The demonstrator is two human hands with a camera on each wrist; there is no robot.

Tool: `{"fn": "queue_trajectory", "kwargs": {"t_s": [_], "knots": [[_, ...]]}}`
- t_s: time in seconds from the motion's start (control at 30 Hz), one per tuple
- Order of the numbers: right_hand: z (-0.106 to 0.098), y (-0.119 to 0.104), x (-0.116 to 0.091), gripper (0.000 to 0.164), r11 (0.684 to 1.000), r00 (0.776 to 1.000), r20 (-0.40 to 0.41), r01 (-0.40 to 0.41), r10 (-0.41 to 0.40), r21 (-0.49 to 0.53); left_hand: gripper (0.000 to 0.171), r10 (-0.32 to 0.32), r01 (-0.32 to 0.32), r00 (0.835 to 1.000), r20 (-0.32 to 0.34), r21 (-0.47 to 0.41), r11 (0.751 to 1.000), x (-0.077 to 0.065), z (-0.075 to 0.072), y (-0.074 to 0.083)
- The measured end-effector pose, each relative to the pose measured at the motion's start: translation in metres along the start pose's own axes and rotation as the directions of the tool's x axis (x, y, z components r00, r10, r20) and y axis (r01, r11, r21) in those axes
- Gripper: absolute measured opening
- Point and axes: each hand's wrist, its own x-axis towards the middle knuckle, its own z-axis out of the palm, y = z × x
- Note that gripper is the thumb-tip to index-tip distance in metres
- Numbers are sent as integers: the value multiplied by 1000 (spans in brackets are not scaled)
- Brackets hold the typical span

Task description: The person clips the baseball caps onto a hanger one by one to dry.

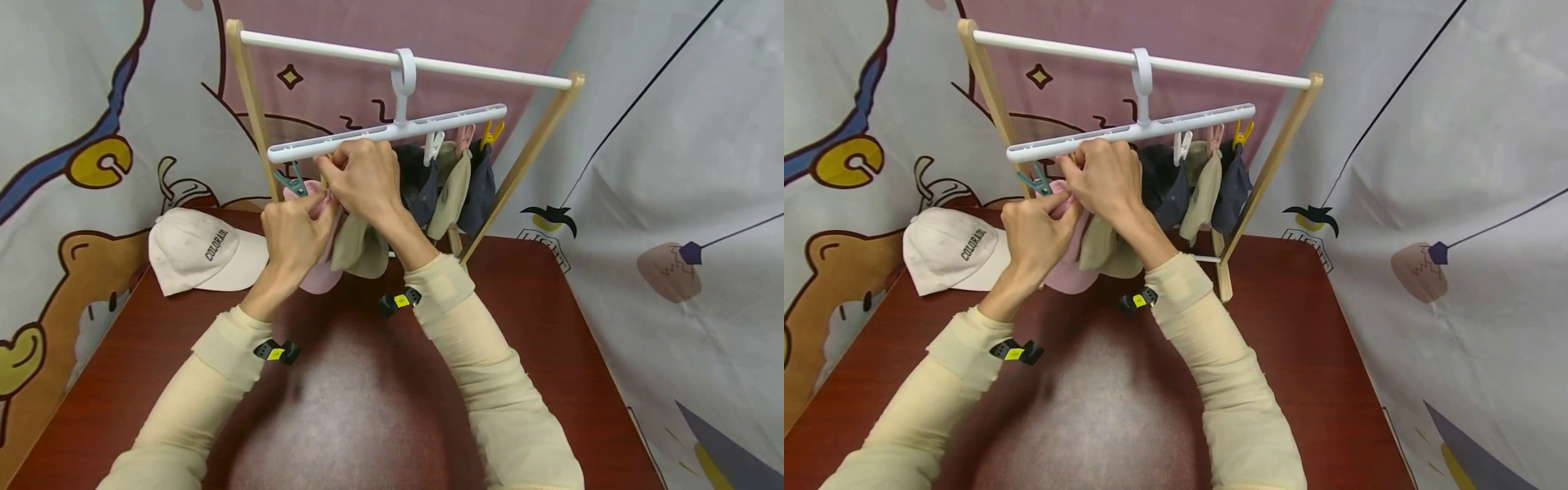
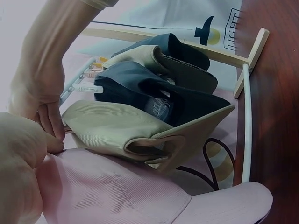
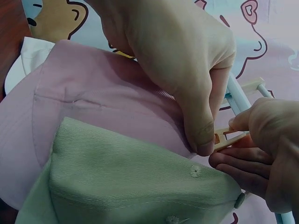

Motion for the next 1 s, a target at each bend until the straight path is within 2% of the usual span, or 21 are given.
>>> {"fn": "queue_trajectory", "kwargs": {"t_s": [0.27,0.5,0.63,0.77,0.87,1.0], "knots": [[0,0,2,33,1000,1000,12,-6,6,-9,33,6,-6,1000,-23,9,1000,2,-1,1],[0,0,2,33,1000,1000,14,-17,17,-19,19,18,-16,998,-67,25,1000,7,-4,2],[0,0,2,34,999,999,17,-29,30,-27,17,15,-13,997,-77,23,1000,7,-4,1],[2,-1,0,43,999,999,9,-34,34,-26,25,-3,5,997,-80,21,1000,6,-3,2],[4,-1,-1,50,999,1000,-1,-31,31,-27,37,-10,12,997,-74,28,1000,5,-3,2],[6,-1,-3,53,999,999,-20,-25,25,-26,39,-10,11,998,-62,17,1000,5,-3,1]]}}
